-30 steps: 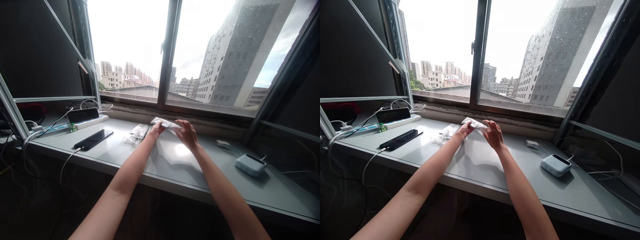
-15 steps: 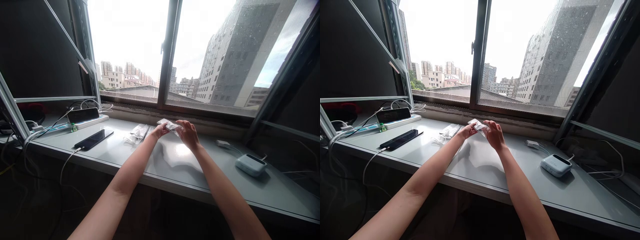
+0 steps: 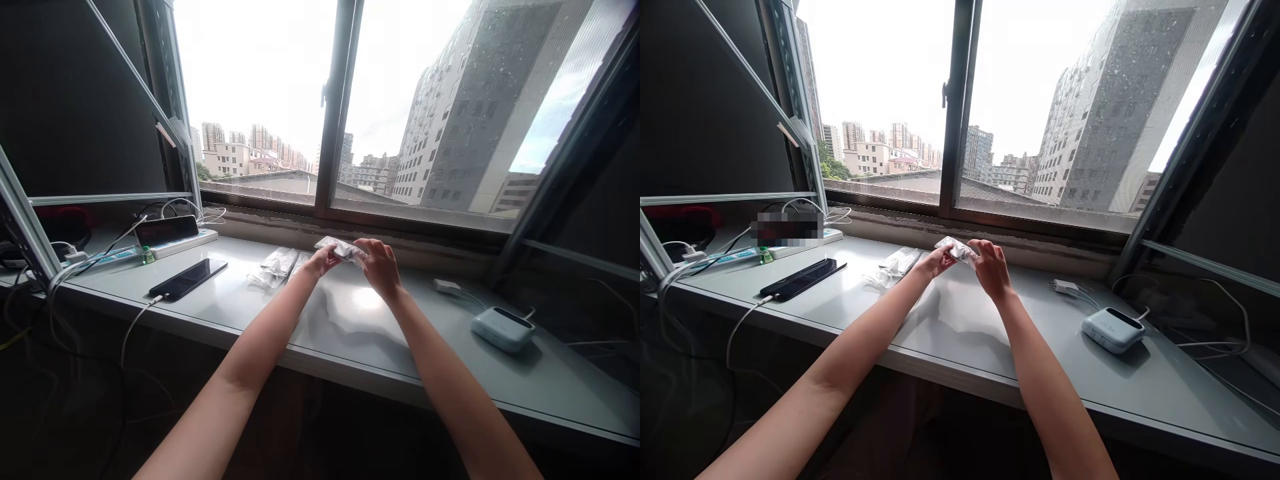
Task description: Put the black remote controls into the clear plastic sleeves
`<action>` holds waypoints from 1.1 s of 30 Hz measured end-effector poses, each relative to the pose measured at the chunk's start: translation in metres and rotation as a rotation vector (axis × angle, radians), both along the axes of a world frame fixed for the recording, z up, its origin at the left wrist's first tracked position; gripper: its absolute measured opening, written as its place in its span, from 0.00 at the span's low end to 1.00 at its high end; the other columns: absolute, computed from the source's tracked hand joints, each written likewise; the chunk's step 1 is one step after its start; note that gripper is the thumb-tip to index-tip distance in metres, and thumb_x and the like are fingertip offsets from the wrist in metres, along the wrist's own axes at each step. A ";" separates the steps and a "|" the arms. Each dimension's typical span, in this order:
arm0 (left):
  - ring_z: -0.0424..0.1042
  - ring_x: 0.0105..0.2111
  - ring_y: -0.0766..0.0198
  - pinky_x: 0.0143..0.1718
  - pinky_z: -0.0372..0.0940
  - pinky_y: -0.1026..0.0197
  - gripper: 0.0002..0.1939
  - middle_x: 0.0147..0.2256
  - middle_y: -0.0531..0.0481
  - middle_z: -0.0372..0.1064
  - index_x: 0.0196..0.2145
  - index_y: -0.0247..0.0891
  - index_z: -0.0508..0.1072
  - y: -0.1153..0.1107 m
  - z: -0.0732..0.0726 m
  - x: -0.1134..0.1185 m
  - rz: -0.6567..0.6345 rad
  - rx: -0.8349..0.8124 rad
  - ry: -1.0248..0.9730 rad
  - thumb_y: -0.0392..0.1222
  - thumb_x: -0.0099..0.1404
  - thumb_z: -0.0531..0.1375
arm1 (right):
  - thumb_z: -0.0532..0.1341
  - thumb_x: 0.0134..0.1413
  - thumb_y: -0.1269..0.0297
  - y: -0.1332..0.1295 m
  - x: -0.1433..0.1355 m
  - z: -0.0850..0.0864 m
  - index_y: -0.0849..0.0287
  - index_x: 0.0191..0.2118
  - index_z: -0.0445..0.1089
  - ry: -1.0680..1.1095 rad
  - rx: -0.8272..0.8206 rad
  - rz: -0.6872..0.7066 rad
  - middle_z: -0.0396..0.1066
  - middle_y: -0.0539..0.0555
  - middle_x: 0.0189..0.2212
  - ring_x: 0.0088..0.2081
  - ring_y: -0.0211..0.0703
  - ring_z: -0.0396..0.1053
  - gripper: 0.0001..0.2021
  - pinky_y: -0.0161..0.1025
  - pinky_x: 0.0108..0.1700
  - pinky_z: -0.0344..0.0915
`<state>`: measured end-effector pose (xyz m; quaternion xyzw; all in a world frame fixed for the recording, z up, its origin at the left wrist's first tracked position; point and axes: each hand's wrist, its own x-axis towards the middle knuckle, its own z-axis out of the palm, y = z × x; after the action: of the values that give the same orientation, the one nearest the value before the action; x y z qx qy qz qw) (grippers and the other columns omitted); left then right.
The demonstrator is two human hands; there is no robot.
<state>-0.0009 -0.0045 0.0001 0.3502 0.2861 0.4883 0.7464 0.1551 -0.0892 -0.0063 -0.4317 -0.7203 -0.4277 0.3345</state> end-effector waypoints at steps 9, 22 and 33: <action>0.74 0.25 0.64 0.31 0.70 0.64 0.22 0.28 0.44 0.75 0.50 0.27 0.72 -0.007 0.005 0.003 -0.085 -0.002 0.043 0.48 0.76 0.48 | 0.59 0.61 0.76 -0.001 0.002 -0.001 0.56 0.43 0.77 -0.074 0.029 0.009 0.77 0.55 0.46 0.45 0.48 0.69 0.12 0.44 0.45 0.62; 0.77 0.45 0.52 0.43 0.74 0.55 0.34 0.49 0.36 0.74 0.66 0.34 0.61 -0.015 0.008 0.011 -0.110 0.007 -0.249 0.58 0.75 0.36 | 0.60 0.64 0.70 -0.003 -0.007 -0.001 0.54 0.40 0.79 -0.103 0.003 0.021 0.76 0.54 0.46 0.44 0.46 0.68 0.09 0.42 0.44 0.61; 0.76 0.40 0.55 0.41 0.72 0.56 0.33 0.42 0.39 0.76 0.59 0.34 0.66 -0.018 0.012 0.014 -0.098 0.042 -0.220 0.56 0.75 0.34 | 0.56 0.66 0.69 -0.005 -0.006 0.000 0.49 0.55 0.74 -0.074 -0.029 -0.014 0.75 0.55 0.50 0.47 0.48 0.67 0.16 0.44 0.46 0.59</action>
<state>0.0129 -0.0226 0.0123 0.3234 0.1748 0.4925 0.7889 0.1491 -0.0940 -0.0058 -0.4254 -0.7352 -0.4355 0.2983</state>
